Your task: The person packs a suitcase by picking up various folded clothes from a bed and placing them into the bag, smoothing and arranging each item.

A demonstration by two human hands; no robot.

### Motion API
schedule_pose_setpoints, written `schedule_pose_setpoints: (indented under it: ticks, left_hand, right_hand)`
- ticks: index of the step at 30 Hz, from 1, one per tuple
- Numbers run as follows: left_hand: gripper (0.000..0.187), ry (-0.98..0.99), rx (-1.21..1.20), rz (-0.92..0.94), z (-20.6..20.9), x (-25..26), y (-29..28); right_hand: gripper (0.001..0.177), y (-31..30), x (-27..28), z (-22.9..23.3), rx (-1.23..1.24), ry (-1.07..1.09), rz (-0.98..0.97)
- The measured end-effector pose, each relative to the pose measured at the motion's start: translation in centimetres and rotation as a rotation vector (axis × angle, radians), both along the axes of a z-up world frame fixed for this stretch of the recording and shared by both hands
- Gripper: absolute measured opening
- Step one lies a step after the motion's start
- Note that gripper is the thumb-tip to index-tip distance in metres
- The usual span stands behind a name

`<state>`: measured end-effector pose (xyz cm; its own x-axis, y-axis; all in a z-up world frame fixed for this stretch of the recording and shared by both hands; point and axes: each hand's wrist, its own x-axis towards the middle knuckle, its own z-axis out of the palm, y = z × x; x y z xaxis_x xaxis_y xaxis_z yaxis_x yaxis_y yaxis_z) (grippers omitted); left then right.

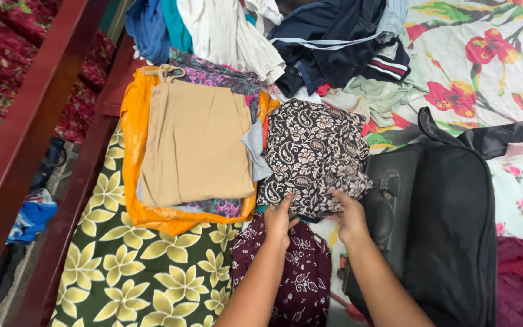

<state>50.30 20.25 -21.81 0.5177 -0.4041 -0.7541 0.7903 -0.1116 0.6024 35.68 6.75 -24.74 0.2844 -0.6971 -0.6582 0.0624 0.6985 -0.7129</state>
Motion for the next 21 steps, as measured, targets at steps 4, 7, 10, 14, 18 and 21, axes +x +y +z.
schedule_pose_setpoints:
  ticks: [4,7,10,14,18,21]
  left_hand:
    - [0.014,-0.002,-0.167,0.175,0.8,-0.3,-2.3]
    - [0.012,-0.092,-0.21,0.191,0.4,-1.5,-2.3]
    - [0.008,-0.146,-0.159,0.127,1.8,-3.1,0.7]
    - [0.003,-0.11,-0.106,-0.04,4.3,-5.2,5.9]
    - [0.031,-0.146,-0.18,-0.036,3.1,-6.8,10.7]
    - [0.053,-0.053,-0.243,0.305,1.4,-5.8,13.0]
  right_hand:
    - [0.05,-0.7,1.1,4.0,0.098,-0.131,-0.168]
    - [0.067,-0.8,1.4,6.5,0.029,-0.442,-0.165]
    - [0.086,-1.5,0.8,6.7,0.101,-0.439,-0.083]
    - [0.112,-2.3,0.6,4.8,-0.364,0.021,0.173]
    - [0.112,0.1,-0.1,4.7,-0.43,0.148,0.349]
    - [0.101,2.5,-1.7,7.1,-0.304,0.05,0.331]
